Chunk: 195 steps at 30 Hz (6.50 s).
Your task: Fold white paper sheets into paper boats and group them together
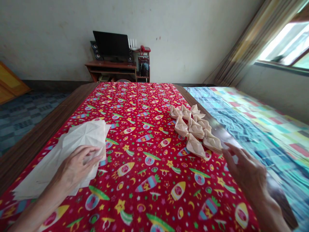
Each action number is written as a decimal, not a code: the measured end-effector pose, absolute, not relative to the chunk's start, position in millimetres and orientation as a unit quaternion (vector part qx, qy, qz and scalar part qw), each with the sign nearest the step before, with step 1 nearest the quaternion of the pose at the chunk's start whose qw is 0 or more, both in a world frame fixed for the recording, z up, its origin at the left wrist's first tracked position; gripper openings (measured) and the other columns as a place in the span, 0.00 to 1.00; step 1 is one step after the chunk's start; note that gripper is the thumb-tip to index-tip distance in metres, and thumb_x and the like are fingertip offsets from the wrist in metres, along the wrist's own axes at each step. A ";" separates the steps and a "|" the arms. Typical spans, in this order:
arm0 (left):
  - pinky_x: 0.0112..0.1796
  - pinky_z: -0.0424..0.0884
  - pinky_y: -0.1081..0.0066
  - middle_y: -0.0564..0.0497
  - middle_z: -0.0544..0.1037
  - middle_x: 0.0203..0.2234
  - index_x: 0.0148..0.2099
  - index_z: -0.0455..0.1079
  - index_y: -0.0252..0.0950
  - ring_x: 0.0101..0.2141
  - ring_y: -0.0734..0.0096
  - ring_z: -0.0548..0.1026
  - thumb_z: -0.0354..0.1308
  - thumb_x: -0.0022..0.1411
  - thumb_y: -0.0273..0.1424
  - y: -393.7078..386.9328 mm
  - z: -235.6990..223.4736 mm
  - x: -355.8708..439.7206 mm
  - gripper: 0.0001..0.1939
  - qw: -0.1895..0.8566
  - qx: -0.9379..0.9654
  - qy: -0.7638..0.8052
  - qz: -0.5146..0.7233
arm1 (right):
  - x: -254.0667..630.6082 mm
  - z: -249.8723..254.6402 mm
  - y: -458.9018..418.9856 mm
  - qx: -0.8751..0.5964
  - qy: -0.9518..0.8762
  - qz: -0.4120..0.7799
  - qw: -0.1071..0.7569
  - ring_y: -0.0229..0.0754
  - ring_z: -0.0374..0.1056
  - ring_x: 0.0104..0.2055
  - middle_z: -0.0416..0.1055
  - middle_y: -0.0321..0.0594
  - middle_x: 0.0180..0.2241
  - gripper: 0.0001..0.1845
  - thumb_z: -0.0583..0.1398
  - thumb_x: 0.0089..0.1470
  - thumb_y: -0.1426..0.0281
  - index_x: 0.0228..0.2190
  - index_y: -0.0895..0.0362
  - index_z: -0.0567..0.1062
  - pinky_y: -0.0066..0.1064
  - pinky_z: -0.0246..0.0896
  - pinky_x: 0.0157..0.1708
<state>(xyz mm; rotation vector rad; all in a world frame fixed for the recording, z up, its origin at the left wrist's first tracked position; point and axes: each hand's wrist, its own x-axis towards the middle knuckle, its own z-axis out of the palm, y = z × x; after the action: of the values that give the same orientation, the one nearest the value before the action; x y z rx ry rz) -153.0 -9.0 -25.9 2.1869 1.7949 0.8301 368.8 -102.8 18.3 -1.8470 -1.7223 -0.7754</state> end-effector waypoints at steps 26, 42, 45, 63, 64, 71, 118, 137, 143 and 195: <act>0.32 0.67 0.72 0.51 0.73 0.25 0.26 0.66 0.37 0.28 0.68 0.72 0.53 0.53 0.41 -10.5 14.3 -133.3 0.13 0.127 0.768 0.564 0.276 | 184.0 1.5 -84.7 -0.406 -0.893 0.106 0.162 0.31 0.55 0.19 0.66 0.33 0.20 0.18 0.50 0.62 0.66 0.22 0.57 0.66 0.28 0.41 0.22; 0.29 0.68 0.75 0.53 0.74 0.27 0.30 0.69 0.38 0.27 0.72 0.72 0.58 0.53 0.33 -34.2 16.4 -100.7 0.04 0.172 0.805 0.503 0.264 | 185.8 -1.4 -83.6 -0.376 -0.894 0.151 0.190 0.32 0.60 0.22 0.67 0.35 0.22 0.17 0.48 0.64 0.67 0.25 0.57 0.68 0.25 0.49 0.24; 0.35 0.71 0.73 0.52 0.75 0.32 0.35 0.70 0.39 0.33 0.70 0.74 0.58 0.54 0.34 -31.9 15.8 -114.7 0.06 0.147 0.815 0.488 0.274 | 186.8 -4.1 -83.6 -0.382 -0.891 0.149 0.196 0.32 0.59 0.21 0.66 0.34 0.21 0.17 0.49 0.63 0.67 0.25 0.57 0.69 0.26 0.48 0.23; 0.38 0.72 0.72 0.48 0.75 0.39 0.41 0.71 0.36 0.40 0.67 0.74 0.49 0.62 0.35 -24.5 22.0 -165.7 0.13 0.055 0.762 0.549 0.340 | 117.3 -2.1 -24.7 -0.258 -0.929 0.024 0.264 0.42 0.63 0.40 0.69 0.45 0.43 0.08 0.50 0.62 0.72 0.39 0.58 0.69 0.32 0.62 0.36; 0.39 0.72 0.72 0.48 0.75 0.39 0.42 0.71 0.35 0.39 0.67 0.74 0.49 0.62 0.35 -23.8 21.0 -166.2 0.12 0.051 0.764 0.546 0.340 | 122.3 -2.0 -25.7 -0.260 -0.924 0.044 0.277 0.42 0.63 0.40 0.69 0.45 0.42 0.08 0.49 0.62 0.73 0.40 0.58 0.67 0.32 0.62 0.38; 0.56 0.62 0.59 0.45 0.67 0.55 0.58 0.61 0.37 0.56 0.60 0.64 0.46 0.62 0.25 -40.8 36.1 -143.4 0.22 0.023 0.849 0.464 0.252 | 160.1 7.8 -53.4 -0.250 -0.925 0.079 0.273 0.42 0.65 0.40 0.69 0.46 0.41 0.11 0.46 0.61 0.78 0.40 0.58 0.65 0.33 0.63 0.39; 0.46 0.71 0.64 0.47 0.78 0.42 0.47 0.73 0.38 0.45 0.65 0.72 0.50 0.65 0.28 -65.2 -8.2 -64.0 0.12 0.174 0.886 0.310 0.299 | 220.8 5.5 -80.9 -0.333 -0.900 0.144 0.242 0.41 0.66 0.41 0.72 0.45 0.42 0.15 0.50 0.59 0.76 0.40 0.55 0.76 0.33 0.65 0.38; 0.28 0.62 0.74 0.52 0.70 0.22 0.23 0.66 0.36 0.24 0.73 0.69 0.50 0.65 0.34 -47.4 -0.8 -52.0 0.18 0.104 0.827 0.524 0.176 | 196.9 3.2 -59.4 -0.635 -0.742 0.137 0.169 0.33 0.59 0.19 0.65 0.31 0.16 0.17 0.56 0.56 0.63 0.19 0.56 0.69 0.26 0.42 0.22; 0.26 0.56 0.73 0.54 0.70 0.24 0.24 0.64 0.36 0.25 0.73 0.69 0.53 0.63 0.35 -47.1 9.6 -44.3 0.16 0.067 0.813 0.569 0.103 | 191.7 12.3 -57.0 -0.637 -0.758 0.078 0.120 0.35 0.65 0.21 0.70 0.35 0.18 0.17 0.51 0.60 0.65 0.22 0.56 0.71 0.28 0.40 0.23; 0.61 0.50 0.54 0.50 0.51 0.65 0.67 0.46 0.42 0.64 0.62 0.47 0.43 0.70 0.34 -55.4 -0.7 -10.5 0.25 0.051 0.935 0.340 0.085 | 190.9 2.5 -51.2 -0.625 -0.776 0.029 0.082 0.38 0.68 0.21 0.72 0.39 0.20 0.17 0.50 0.61 0.64 0.26 0.57 0.71 0.30 0.36 0.21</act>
<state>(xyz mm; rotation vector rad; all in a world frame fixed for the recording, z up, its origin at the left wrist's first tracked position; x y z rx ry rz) -10.5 -55.4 -0.7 2.8459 1.0363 0.2598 190.9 -51.2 2.5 -1.8658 -2.3182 0.0874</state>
